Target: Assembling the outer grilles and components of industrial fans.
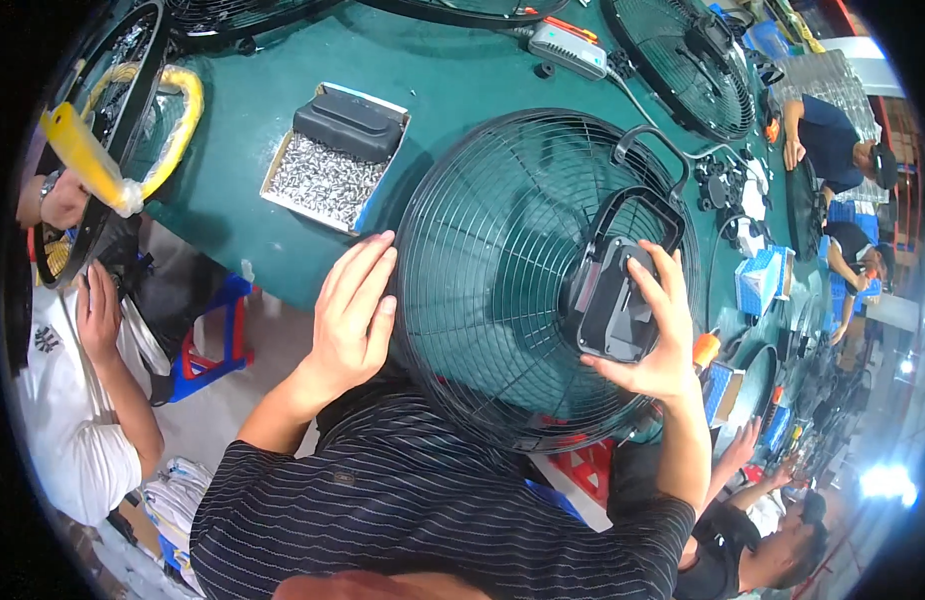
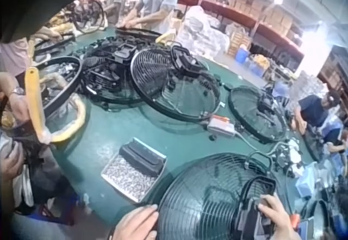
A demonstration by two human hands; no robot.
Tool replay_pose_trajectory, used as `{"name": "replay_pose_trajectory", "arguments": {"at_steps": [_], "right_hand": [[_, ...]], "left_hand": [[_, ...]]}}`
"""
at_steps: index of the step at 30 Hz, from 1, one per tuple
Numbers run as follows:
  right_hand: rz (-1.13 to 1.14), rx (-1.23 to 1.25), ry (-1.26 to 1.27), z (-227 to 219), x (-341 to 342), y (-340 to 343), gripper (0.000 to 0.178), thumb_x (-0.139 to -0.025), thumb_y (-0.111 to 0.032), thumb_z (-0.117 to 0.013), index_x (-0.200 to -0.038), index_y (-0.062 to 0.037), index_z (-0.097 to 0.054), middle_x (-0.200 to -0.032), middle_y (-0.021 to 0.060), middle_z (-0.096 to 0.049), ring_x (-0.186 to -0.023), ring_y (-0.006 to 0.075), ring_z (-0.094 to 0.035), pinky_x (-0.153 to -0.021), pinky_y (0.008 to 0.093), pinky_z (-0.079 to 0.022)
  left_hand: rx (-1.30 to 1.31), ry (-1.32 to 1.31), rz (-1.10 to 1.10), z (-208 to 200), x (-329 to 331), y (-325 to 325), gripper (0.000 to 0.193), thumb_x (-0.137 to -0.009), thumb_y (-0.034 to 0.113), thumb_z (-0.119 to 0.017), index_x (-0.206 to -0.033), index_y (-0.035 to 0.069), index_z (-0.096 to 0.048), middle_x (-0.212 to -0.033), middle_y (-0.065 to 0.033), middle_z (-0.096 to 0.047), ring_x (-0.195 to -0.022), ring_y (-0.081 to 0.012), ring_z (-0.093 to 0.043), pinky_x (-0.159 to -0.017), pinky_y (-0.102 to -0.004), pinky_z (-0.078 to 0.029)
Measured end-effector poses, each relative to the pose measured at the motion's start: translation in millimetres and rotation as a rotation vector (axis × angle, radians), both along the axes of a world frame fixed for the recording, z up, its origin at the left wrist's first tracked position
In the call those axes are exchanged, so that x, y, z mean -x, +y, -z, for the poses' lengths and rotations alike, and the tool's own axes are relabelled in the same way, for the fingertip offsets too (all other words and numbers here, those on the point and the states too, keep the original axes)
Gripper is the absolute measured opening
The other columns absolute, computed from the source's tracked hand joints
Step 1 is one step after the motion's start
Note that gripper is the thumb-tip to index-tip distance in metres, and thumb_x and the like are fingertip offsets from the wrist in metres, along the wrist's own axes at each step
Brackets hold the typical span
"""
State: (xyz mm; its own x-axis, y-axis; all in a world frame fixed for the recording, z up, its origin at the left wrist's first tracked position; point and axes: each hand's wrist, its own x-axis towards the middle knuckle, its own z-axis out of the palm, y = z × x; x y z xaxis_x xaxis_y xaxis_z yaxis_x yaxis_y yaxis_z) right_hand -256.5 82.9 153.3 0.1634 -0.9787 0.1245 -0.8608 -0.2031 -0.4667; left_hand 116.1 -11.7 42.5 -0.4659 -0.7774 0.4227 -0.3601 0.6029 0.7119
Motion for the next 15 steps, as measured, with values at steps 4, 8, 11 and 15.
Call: {"name": "replay_pose_trajectory", "arguments": {"at_steps": [4, 8, 11, 15], "right_hand": [[-0.037, -0.032, 0.007, 10, 3, -5, 0.110, -0.055, -0.038, -0.098, -0.151, -0.0063, -0.055, -0.156, 0.0315, -0.046, -0.146, 0.0495, -0.046, -0.126, 0.0691, -0.017], [-0.025, -0.036, -0.024, 7, 5, -8, 0.109, -0.054, -0.036, -0.097, -0.150, -0.0068, -0.056, -0.155, 0.0320, -0.046, -0.147, 0.0495, -0.045, -0.126, 0.0696, -0.016], [-0.024, -0.048, -0.020, 6, 8, -10, 0.108, -0.053, -0.035, -0.097, -0.150, -0.0077, -0.057, -0.155, 0.0323, -0.046, -0.147, 0.0501, -0.045, -0.126, 0.0700, -0.015], [-0.026, -0.061, -0.012, 9, 11, -11, 0.108, -0.053, -0.035, -0.097, -0.150, -0.0087, -0.056, -0.156, 0.0317, -0.046, -0.147, 0.0499, -0.044, -0.126, 0.0699, -0.015]], "left_hand": [[0.005, -0.112, -0.019, 7, 4, -2, 0.045, -0.094, 0.007, -0.062, -0.135, -0.011, -0.062, -0.145, -0.0255, -0.062, -0.131, -0.0428, -0.061, -0.113, -0.0515, -0.046], [0.021, -0.109, -0.030, 8, 6, -2, 0.042, -0.094, 0.008, -0.062, -0.132, -0.011, -0.065, -0.140, -0.0252, -0.066, -0.128, -0.0419, -0.063, -0.111, -0.0509, -0.047], [0.040, -0.128, -0.045, 8, 8, -3, 0.042, -0.094, 0.009, -0.062, -0.131, -0.011, -0.066, -0.139, -0.0255, -0.067, -0.126, -0.0417, -0.064, -0.109, -0.0508, -0.048], [0.049, -0.134, -0.070, 8, 11, -3, 0.041, -0.094, 0.009, -0.062, -0.130, -0.011, -0.066, -0.137, -0.0257, -0.068, -0.120, -0.0409, -0.067, -0.105, -0.0508, -0.050]]}}
